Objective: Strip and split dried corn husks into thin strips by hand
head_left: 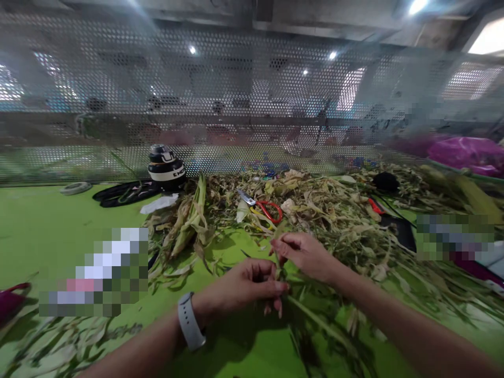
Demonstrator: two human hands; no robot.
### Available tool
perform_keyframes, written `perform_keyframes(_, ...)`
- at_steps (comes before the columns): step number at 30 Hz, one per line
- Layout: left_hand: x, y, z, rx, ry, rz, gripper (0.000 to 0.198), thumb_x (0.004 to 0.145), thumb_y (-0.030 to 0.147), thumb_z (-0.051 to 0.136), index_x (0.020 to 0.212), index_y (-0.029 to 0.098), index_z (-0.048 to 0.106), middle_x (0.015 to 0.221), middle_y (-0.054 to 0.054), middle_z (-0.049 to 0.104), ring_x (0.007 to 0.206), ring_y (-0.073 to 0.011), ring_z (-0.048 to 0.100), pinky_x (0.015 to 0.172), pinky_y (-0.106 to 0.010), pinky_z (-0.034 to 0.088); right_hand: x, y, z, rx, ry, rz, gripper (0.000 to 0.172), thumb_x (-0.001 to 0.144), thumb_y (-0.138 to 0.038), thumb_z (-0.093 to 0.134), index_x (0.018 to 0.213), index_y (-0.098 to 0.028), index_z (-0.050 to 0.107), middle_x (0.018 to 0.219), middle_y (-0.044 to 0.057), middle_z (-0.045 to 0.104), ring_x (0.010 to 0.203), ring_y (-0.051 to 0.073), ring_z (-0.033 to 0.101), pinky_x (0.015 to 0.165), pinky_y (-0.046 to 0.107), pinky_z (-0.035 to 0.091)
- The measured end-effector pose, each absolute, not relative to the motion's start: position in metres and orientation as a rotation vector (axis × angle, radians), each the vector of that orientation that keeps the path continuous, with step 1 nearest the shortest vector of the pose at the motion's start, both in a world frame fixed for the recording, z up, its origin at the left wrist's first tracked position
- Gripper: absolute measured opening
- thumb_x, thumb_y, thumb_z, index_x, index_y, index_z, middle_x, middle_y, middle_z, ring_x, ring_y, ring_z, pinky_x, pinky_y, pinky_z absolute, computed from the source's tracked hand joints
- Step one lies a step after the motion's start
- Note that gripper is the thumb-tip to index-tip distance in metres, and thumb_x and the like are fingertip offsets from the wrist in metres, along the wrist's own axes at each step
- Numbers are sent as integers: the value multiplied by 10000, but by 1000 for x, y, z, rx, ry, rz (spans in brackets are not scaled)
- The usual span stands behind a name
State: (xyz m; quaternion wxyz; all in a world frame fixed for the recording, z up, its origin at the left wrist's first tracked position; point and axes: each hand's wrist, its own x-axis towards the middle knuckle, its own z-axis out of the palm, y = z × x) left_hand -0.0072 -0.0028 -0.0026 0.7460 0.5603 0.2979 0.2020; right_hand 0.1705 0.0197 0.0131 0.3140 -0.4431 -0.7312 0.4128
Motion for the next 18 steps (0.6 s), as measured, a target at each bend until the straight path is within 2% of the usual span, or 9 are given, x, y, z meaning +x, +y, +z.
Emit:
perform_keyframes(3, -6, -1, -1, 1144, 670, 565, 274, 737, 389, 658, 819, 135, 600, 654, -23, 657, 538, -88, 564, 547, -208, 443, 179, 20, 22, -1186, -2110, 1031, 474, 873, -518, 389, 634, -158, 585, 573, -9, 533, 520, 107, 452, 495, 224, 321)
perform_keyframes(8, -6, 2, -5, 1118, 734, 654, 269, 706, 373, 691, 746, 121, 604, 634, -20, 659, 535, -92, 585, 556, -213, 471, 180, 22, 22, -1074, -2255, 700, 419, 860, -491, 453, 599, -170, 514, 587, -27, 446, 560, 102, 408, 526, 218, 295)
perform_keyframes(14, -7, 4, -3, 1120, 756, 689, 272, 688, 361, 710, 707, 115, 595, 613, -11, 648, 534, -91, 583, 566, -222, 474, 179, 28, 16, -1074, -2326, 276, 415, 898, -443, 416, 602, -170, 519, 611, 6, 472, 631, 136, 452, 605, 257, 311)
perform_keyframes(18, -4, 3, -3, 1080, 753, 736, 259, 696, 350, 708, 715, 120, 591, 638, -18, 650, 548, -90, 579, 593, -224, 467, 182, 28, 18, -1046, -2320, -34, 315, 901, -338, 460, 658, -172, 573, 639, 25, 530, 684, 159, 479, 680, 292, 335)
